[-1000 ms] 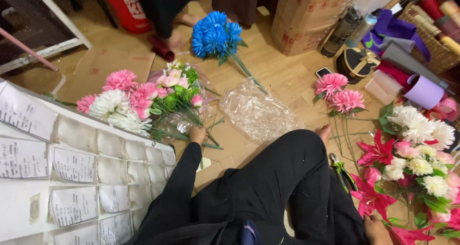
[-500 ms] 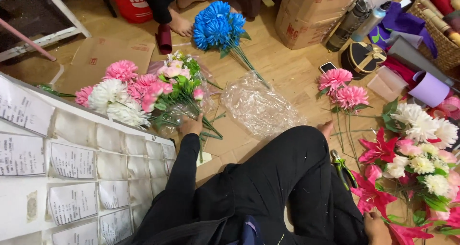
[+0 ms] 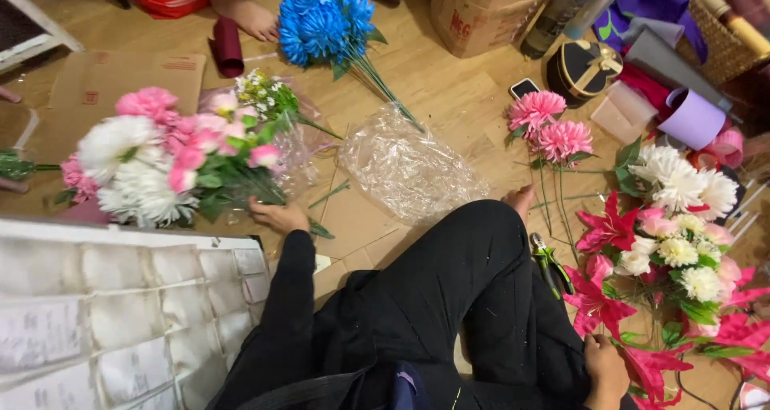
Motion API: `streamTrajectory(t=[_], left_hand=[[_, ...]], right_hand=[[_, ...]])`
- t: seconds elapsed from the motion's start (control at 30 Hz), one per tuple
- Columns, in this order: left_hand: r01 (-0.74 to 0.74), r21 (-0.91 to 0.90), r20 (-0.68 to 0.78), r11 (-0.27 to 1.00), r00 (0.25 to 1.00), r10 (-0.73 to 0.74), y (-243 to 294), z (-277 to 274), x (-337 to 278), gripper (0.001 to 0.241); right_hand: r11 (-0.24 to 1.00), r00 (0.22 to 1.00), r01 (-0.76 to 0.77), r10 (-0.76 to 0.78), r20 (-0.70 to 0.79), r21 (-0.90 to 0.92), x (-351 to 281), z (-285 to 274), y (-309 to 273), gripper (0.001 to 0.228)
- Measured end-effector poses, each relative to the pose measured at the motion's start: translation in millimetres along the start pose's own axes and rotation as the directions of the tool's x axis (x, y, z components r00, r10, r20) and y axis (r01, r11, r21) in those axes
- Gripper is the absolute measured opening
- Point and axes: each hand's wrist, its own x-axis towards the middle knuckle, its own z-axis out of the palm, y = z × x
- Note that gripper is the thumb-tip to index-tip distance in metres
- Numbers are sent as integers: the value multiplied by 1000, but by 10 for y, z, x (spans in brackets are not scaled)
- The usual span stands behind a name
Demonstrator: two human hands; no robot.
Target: The person is assembling a floral arrangement by selecting various flowers and foliage, trimming stems with snips, and using a hot glue gun to secure components.
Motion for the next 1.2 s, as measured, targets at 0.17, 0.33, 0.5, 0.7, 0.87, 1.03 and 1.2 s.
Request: streamTrajectory(t=[0.17,0.33,0.5,0.7,0.87,1.03,1.2], left_hand=[[123,51,43,991,991,-126,-367,153,300,84],[421,241,113,874,883,-456,-5,252,226,86],[-493,-200,284,847,798,532,828,621,65,59],[-432,240,345,869,875,340,376,2513,275,56],[50,275,282,960,950,-131,537,2434,327,45],[389,-93,399,917,858,-323,676,2149,547,49],[585,-301,722,753,656,-221,1274,1524,445,69]], right_hand=[[999,999,-30,30,-22,-11,-39,-34,-31,52],[999,991,7,-11,-134,-33,46,87,69,48],[996,973,-77,67,-220,-39,168,184,157,46],[992,970,-106,87,-225,-74,435,251,321,41],[981,957,-166,137,-257,-96,366,225,252,39],[982,964,-158,130,-232,-107,481,248,266,41],[991,976,-131,122,-182,-39,457,201,196,39]])
